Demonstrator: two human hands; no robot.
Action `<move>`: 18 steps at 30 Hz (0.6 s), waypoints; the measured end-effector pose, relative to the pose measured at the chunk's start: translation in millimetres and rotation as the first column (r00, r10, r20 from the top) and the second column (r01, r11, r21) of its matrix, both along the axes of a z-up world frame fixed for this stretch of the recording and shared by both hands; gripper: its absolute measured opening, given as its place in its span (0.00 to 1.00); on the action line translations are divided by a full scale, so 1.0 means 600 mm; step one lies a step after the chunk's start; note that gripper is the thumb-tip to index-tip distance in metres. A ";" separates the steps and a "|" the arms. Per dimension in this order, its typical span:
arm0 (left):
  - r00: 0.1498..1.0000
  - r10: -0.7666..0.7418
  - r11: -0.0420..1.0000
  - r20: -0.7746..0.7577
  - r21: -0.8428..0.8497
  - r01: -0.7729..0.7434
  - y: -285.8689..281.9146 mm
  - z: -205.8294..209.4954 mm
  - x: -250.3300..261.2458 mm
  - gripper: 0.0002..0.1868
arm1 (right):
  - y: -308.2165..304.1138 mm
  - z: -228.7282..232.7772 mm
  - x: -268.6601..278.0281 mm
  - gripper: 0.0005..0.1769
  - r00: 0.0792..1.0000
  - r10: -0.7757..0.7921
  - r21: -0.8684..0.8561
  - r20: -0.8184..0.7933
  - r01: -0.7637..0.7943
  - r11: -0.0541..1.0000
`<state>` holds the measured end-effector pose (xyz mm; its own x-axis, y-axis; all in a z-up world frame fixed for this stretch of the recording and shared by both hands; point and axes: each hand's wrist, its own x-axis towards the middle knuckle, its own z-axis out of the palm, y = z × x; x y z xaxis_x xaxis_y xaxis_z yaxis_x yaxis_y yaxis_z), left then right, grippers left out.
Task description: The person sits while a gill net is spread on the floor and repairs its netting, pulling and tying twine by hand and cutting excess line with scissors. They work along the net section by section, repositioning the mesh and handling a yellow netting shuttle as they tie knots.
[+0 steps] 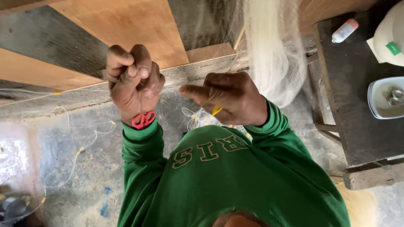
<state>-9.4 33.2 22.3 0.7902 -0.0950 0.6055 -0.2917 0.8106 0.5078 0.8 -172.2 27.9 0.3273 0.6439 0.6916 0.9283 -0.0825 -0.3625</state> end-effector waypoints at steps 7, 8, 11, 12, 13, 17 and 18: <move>0.891 0.374 0.818 0.257 0.362 -0.448 -0.027 -0.007 -0.006 0.08 | 0.013 0.003 0.006 0.26 0.991 0.118 0.002 -0.070 -0.118 0.993; 0.935 0.284 0.847 0.212 0.403 -0.348 -0.033 -0.010 -0.004 0.11 | 0.014 0.007 0.003 0.26 0.996 0.089 -0.022 -0.018 -0.090 0.996; 0.999 -0.049 0.963 0.006 0.265 0.046 -0.045 -0.009 -0.006 0.11 | 0.008 0.001 -0.001 0.34 0.999 0.023 -0.092 0.042 -0.019 0.996; 0.999 -0.048 0.964 0.007 0.264 0.045 -0.049 -0.009 -0.001 0.11 | 0.008 0.003 -0.001 0.34 0.999 0.024 -0.094 0.044 -0.020 0.995; 1.000 0.007 0.974 0.022 0.225 -0.012 -0.054 -0.009 0.003 0.09 | 0.008 0.005 -0.001 0.32 0.999 0.032 -0.083 0.029 -0.029 0.996; 0.987 0.157 0.967 -0.016 0.204 -0.150 -0.049 -0.011 0.007 0.04 | -0.001 0.009 -0.005 0.19 1.000 0.017 -0.076 0.024 -0.015 0.997; 0.988 0.151 0.968 -0.015 0.205 -0.145 -0.043 -0.009 0.003 0.04 | -0.003 0.010 -0.004 0.19 1.000 0.011 -0.075 0.025 -0.009 0.997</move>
<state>-7.5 7.4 17.1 0.8223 -0.0938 0.5613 -0.3828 0.6387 0.6675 -1.9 -173.8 34.0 0.3035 0.6972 0.6494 0.9381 -0.0994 -0.3317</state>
